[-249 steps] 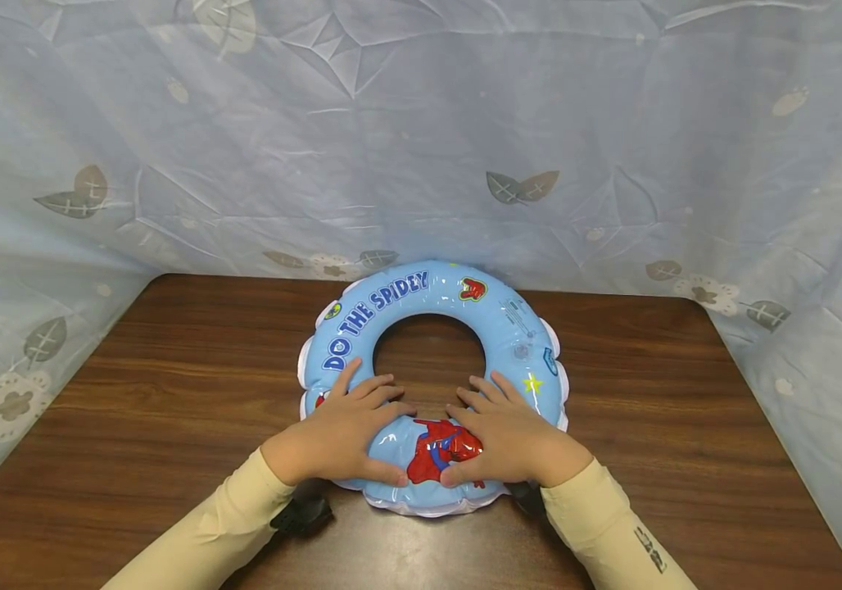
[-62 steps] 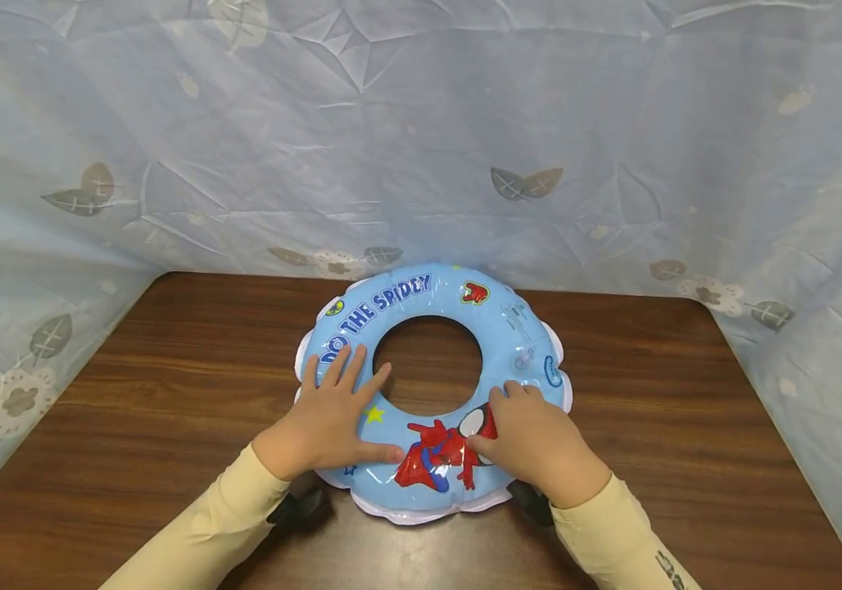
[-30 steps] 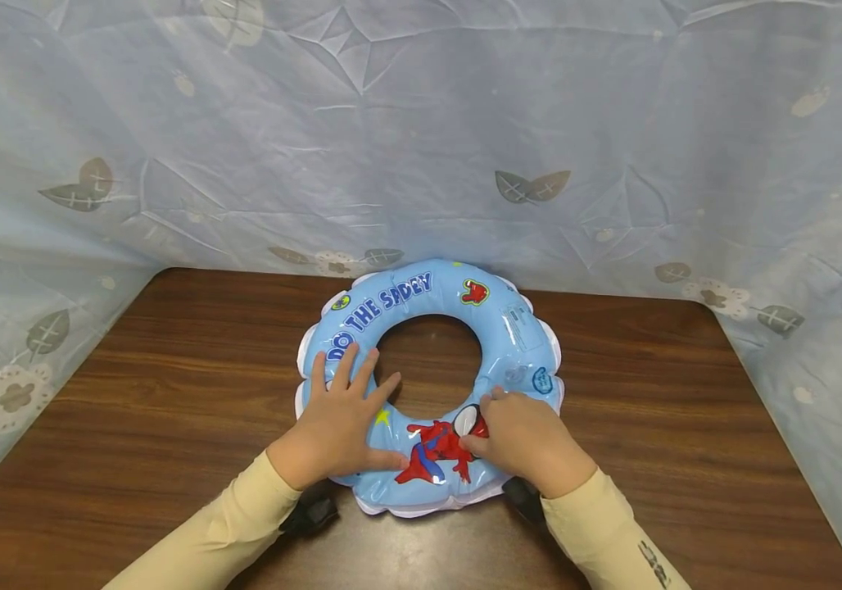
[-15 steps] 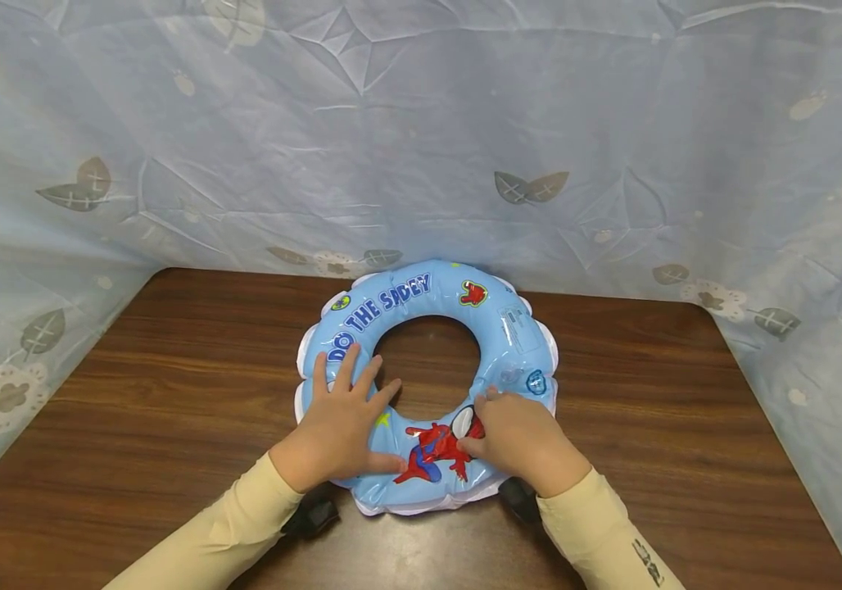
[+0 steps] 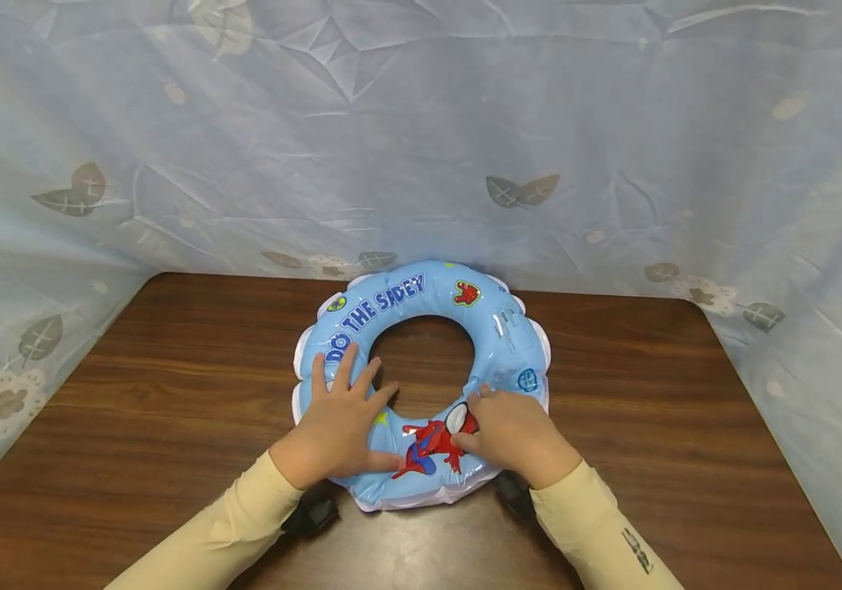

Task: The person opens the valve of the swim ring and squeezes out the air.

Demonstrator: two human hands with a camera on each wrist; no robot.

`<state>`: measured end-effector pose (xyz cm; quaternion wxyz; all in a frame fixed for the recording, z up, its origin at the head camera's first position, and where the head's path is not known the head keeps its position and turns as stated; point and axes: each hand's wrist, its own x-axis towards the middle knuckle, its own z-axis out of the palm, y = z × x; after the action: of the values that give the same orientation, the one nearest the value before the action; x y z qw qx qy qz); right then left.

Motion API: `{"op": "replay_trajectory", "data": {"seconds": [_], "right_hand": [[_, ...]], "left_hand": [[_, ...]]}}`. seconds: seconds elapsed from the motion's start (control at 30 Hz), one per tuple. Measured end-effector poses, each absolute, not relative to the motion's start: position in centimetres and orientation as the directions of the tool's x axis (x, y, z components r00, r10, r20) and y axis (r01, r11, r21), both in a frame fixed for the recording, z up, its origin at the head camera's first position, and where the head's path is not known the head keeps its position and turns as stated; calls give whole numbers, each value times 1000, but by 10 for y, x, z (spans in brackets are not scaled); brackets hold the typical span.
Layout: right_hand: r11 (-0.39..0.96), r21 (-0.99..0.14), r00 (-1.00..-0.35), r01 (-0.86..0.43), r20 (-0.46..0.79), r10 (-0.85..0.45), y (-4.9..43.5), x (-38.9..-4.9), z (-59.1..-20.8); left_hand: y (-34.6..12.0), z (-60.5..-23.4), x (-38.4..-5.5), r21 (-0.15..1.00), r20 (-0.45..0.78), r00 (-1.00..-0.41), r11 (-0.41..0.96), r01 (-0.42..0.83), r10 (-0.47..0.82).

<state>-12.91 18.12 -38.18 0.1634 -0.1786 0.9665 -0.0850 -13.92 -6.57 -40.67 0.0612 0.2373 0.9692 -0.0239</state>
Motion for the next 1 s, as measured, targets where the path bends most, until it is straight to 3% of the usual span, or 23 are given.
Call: {"op": "replay_trajectory", "data": {"seconds": [0.57,1.0], "right_hand": [[924,-216,-891,-314,-268,-366,180,-127,-382],[934,-195,-897,-299,-276,-345,178,-127,-384]], "left_hand": [[-65,-405,-139,13,-140,-876,886,464,461],[-65,-409,-139,-35,-114,-869,872,488,482]]}}
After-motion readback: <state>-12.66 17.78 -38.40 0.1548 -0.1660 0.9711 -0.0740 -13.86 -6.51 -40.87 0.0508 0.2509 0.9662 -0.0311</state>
